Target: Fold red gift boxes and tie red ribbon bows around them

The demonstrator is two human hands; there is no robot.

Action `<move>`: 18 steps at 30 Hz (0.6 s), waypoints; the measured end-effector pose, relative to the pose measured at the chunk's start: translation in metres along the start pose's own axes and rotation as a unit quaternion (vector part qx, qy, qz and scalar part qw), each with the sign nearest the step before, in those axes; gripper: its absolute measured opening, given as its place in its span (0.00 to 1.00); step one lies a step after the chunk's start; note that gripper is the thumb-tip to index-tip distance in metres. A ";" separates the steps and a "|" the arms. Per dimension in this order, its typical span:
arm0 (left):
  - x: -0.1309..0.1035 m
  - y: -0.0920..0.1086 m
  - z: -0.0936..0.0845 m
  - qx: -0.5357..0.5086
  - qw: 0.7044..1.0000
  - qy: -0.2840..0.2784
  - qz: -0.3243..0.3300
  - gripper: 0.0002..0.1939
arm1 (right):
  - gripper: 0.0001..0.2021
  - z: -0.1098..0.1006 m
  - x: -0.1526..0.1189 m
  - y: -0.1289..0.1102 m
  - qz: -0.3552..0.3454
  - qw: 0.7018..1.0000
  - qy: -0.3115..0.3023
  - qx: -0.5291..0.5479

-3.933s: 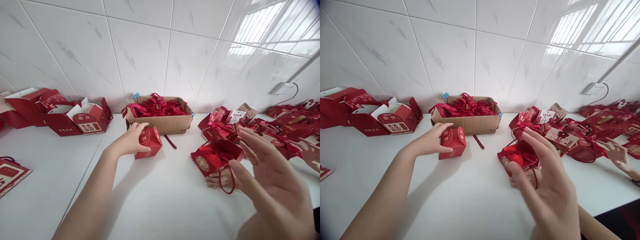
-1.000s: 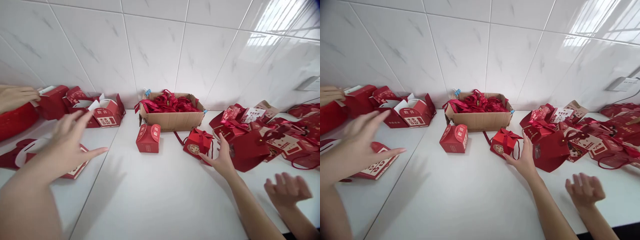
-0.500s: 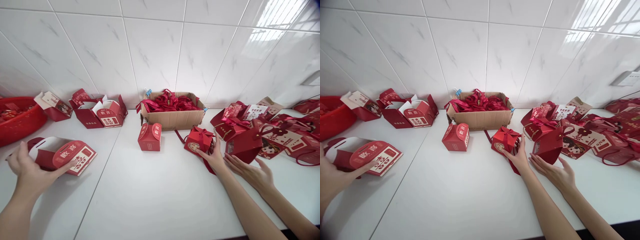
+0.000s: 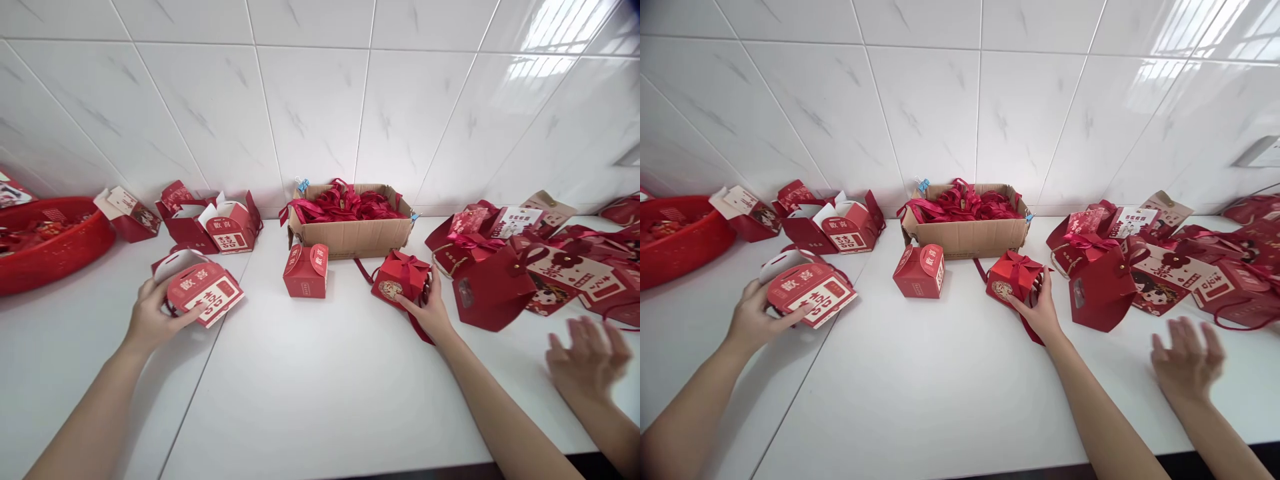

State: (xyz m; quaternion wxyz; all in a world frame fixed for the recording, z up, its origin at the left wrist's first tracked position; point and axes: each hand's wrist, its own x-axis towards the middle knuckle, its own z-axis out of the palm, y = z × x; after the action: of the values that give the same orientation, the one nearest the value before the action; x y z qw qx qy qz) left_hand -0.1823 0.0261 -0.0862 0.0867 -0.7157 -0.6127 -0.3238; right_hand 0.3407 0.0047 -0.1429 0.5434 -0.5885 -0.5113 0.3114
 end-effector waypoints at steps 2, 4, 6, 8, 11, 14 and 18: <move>0.009 0.015 0.010 -0.036 0.998 -0.035 0.044 0.29 | 0.58 0.000 0.000 0.000 -0.003 1.000 0.000 -0.004; 0.017 0.032 0.023 -0.066 0.989 -0.087 0.101 0.32 | 0.57 0.000 0.001 0.002 -0.006 1.000 -0.002 -0.008; 0.026 0.049 0.035 -0.100 0.974 -0.132 0.158 0.36 | 0.57 -0.001 0.001 0.003 -0.008 1.000 -0.005 -0.013; 0.039 0.063 0.048 -0.152 0.947 -0.174 0.223 0.40 | 0.56 -0.001 0.001 0.003 -0.008 1.000 -0.006 -0.016; 0.062 0.079 0.062 -0.206 0.906 -0.232 0.288 0.44 | 0.55 -0.001 0.001 0.003 -0.005 1.000 -0.010 -0.014; 0.082 0.085 0.069 -0.212 0.895 -0.251 0.302 0.46 | 0.53 -0.002 0.001 0.003 -0.005 1.000 -0.022 -0.008; 0.084 0.078 0.072 -0.191 0.907 -0.243 0.285 0.49 | 0.50 -0.004 0.000 0.005 -0.015 0.999 -0.048 0.002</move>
State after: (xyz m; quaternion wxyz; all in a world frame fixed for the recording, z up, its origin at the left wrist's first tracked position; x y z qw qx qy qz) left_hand -0.0801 0.1138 -0.0730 -0.1146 -0.9193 -0.3112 -0.2121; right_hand 0.3455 0.0043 -0.1464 0.5240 -0.5639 -0.5449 0.3324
